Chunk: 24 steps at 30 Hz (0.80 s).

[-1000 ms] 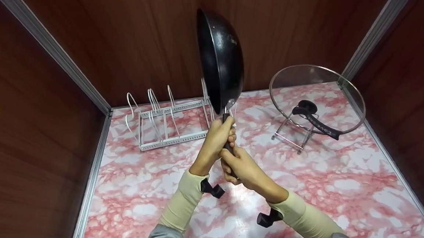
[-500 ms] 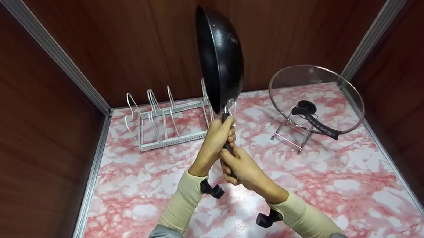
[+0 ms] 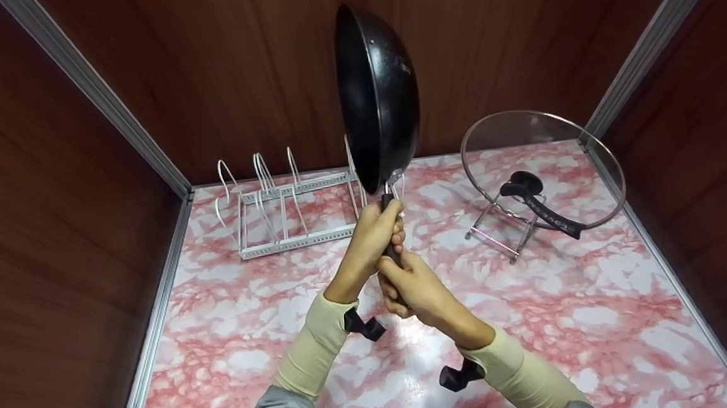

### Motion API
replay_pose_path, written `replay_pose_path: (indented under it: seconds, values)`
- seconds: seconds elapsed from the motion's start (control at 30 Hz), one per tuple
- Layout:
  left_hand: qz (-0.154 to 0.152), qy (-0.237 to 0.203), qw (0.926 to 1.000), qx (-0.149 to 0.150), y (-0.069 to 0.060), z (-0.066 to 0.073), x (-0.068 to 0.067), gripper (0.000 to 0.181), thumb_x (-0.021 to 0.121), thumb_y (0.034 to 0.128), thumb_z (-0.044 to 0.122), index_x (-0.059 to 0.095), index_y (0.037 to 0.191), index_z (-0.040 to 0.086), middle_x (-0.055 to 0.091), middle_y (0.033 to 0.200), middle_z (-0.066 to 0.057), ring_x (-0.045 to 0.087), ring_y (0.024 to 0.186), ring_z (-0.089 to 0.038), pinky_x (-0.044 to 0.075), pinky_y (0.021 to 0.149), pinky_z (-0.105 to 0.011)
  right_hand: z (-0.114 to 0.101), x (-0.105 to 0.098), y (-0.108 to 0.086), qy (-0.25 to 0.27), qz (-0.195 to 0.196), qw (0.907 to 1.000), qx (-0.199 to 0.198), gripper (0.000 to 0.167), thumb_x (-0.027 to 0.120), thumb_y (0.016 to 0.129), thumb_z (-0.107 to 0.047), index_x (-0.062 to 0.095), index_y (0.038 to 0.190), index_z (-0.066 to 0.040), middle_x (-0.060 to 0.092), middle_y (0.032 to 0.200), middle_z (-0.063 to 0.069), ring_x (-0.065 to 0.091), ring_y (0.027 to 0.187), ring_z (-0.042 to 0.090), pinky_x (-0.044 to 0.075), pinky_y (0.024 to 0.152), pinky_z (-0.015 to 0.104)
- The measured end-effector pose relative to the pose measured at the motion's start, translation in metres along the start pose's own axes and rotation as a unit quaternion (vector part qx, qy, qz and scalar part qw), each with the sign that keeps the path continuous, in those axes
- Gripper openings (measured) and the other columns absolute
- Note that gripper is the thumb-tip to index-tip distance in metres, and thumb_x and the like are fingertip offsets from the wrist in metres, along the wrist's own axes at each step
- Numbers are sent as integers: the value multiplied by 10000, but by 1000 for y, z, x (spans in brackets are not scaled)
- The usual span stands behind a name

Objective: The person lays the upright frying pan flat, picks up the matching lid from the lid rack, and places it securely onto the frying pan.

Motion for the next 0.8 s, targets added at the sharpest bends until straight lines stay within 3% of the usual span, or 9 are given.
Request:
replay_pose_path:
  seconds: [0.5,0.8]
  values:
    - [58,82,9999,32,0,-4,0,253,490,1012,122,445,764,152,402,534,96,415,437,-23,391,401,-168,3,-2,-1,300,-179,9993,106,358,457,1029,-149,421,678,-96,401,532,-54,367,349,45,265,352,207]
    - [7,118,9999,89,-1,-7,-1,282,496,996,127,455,719,149,425,535,87,429,441,-35,407,404,-178,7,-3,-1,400,-397,9984,-59,444,444,1056,-160,409,616,-116,408,498,-64,388,342,27,283,342,202]
Point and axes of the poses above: each hand's wrist, its own y-axis towards the middle knuckle, its own x-axis out of the palm, z = x × y, the point moved 2 cm from there along y, towards the middle knuckle
